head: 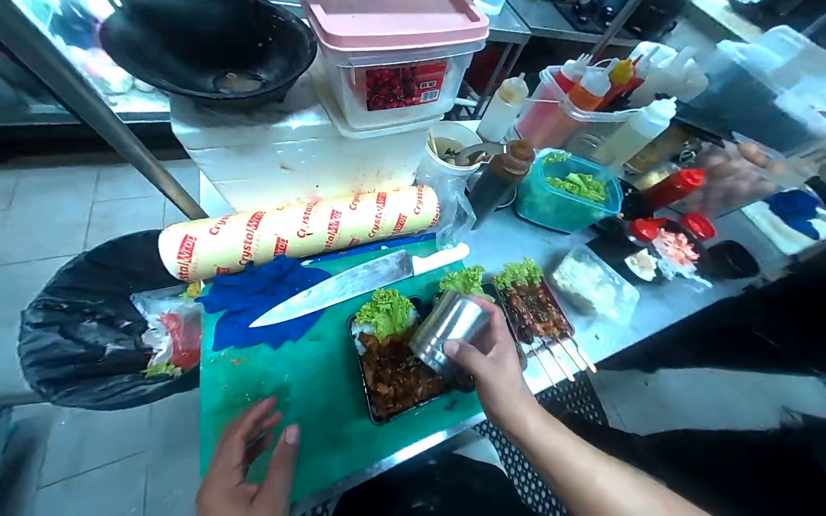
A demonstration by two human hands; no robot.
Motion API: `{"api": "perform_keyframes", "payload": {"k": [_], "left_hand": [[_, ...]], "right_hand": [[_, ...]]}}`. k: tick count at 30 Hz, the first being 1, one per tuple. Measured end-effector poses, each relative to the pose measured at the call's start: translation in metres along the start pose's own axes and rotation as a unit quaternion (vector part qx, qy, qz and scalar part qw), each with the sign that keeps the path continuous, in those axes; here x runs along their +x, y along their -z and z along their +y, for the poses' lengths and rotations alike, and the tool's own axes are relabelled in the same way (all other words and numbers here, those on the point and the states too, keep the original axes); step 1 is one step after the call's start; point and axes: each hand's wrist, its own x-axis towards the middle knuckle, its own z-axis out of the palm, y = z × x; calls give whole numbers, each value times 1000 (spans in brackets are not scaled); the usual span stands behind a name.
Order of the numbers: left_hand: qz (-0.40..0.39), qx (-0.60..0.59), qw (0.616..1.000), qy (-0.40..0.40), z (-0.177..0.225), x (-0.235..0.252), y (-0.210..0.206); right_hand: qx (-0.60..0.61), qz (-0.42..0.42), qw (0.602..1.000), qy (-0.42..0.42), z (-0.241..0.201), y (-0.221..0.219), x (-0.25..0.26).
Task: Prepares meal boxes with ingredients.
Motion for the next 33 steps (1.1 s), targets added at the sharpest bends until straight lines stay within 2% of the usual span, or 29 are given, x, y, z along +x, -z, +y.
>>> {"api": "perform_keyframes", "payload": {"k": [4, 8, 11, 13, 15, 16, 19, 21, 22, 24, 27, 29, 31, 33], "left_hand": [[-1, 0, 1000, 14, -4, -4, -3], [16, 49, 997, -64, 0, 1, -8], [-6, 52, 991, -121, 23, 14, -26], [-61, 44, 983, -166, 54, 30, -48], [-118, 77, 960, -243, 96, 51, -81], [-142, 101, 942, -287, 116, 63, -103], [-152, 173, 899, -373, 171, 98, -171], [-152, 197, 895, -369, 204, 119, -211], [-169, 213, 895, -355, 219, 128, -233], [-210, 262, 883, -327, 237, 149, -288], [-274, 334, 865, -254, 238, 182, -382], [-310, 380, 851, -189, 227, 204, -432], [-324, 401, 844, -150, 213, 216, -460], [-311, 404, 848, -145, 207, 219, -471]], "right_hand": [[-17, -42, 999, -25, -8, 2, 7], [-4, -44, 997, -61, -14, 5, 15], [74, -50, 980, -179, -24, 2, 21], [159, -21, 946, -282, -40, -1, 31], [214, -24, 906, -363, -61, 1, 39], [228, -45, 897, -377, -71, 6, 41], [212, -145, 897, -360, -90, 39, 55], [108, -186, 923, -320, -100, 85, 80], [34, -175, 946, -271, -111, 115, 97], [-139, -94, 977, -130, -143, 186, 141], [-321, 60, 944, 52, -186, 303, 236], [-389, 104, 911, 90, -203, 364, 309], [-457, 75, 883, 73, -205, 399, 374], [-515, 13, 855, 60, -196, 410, 434]]}}
